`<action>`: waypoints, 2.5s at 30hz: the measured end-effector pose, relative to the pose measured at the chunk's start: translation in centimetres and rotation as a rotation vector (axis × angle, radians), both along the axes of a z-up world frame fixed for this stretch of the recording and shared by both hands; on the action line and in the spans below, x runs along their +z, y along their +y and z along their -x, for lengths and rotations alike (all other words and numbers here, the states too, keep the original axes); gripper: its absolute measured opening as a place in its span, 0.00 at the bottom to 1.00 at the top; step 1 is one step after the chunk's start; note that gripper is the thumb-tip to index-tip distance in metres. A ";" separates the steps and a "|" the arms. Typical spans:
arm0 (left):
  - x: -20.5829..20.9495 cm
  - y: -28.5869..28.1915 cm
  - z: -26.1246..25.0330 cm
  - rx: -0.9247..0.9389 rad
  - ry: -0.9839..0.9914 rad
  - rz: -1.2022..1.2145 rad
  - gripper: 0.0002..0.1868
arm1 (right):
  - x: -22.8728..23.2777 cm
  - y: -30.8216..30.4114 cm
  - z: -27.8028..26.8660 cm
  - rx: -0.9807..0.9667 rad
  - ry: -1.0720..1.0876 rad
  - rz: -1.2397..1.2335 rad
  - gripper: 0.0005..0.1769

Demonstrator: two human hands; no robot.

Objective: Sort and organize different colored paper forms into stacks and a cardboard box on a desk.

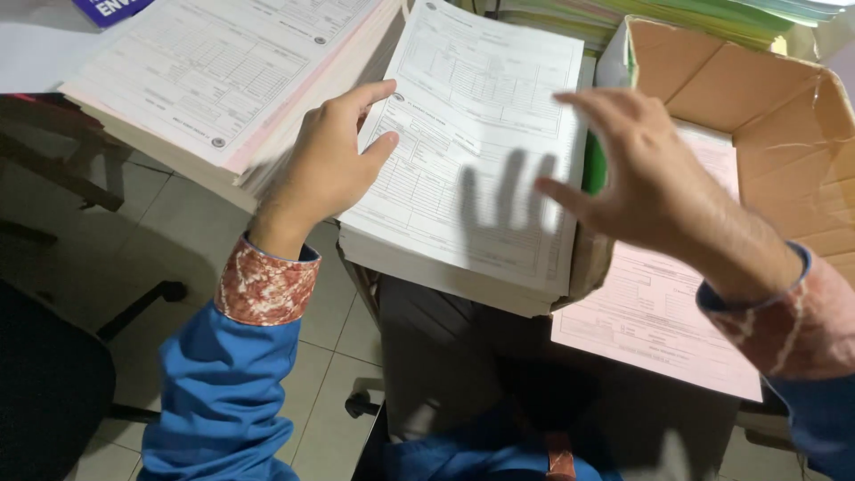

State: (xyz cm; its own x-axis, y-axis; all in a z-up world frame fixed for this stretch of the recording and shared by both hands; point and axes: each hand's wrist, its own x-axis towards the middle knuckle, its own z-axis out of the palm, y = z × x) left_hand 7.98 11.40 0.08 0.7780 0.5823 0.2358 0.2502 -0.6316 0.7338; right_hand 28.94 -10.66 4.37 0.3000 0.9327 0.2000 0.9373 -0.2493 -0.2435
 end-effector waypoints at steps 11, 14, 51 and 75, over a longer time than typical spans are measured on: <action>4.7 -3.1 1.6 -0.150 0.795 0.024 0.70 | -1.5 -3.5 3.2 0.201 -0.217 0.362 0.63; 1.8 -2.2 2.1 -0.216 0.874 -0.092 0.66 | -2.5 -3.8 3.1 0.197 -0.400 0.363 0.63; 0.5 9.9 -23.8 -0.053 0.932 -0.468 0.34 | -3.9 -5.0 3.9 0.022 -0.295 0.282 0.75; 2.6 -1.8 -30.2 -0.313 0.753 -0.457 0.18 | -4.9 -5.6 3.7 -0.021 -0.367 0.292 0.76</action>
State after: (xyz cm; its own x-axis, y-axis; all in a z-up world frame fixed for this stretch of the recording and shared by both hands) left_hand 38.21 9.56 2.70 0.9248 0.2953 -0.2400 0.3283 -0.9380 0.1109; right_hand 25.22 -16.27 -0.57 0.2776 0.9603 0.0266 0.9424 -0.2776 0.1867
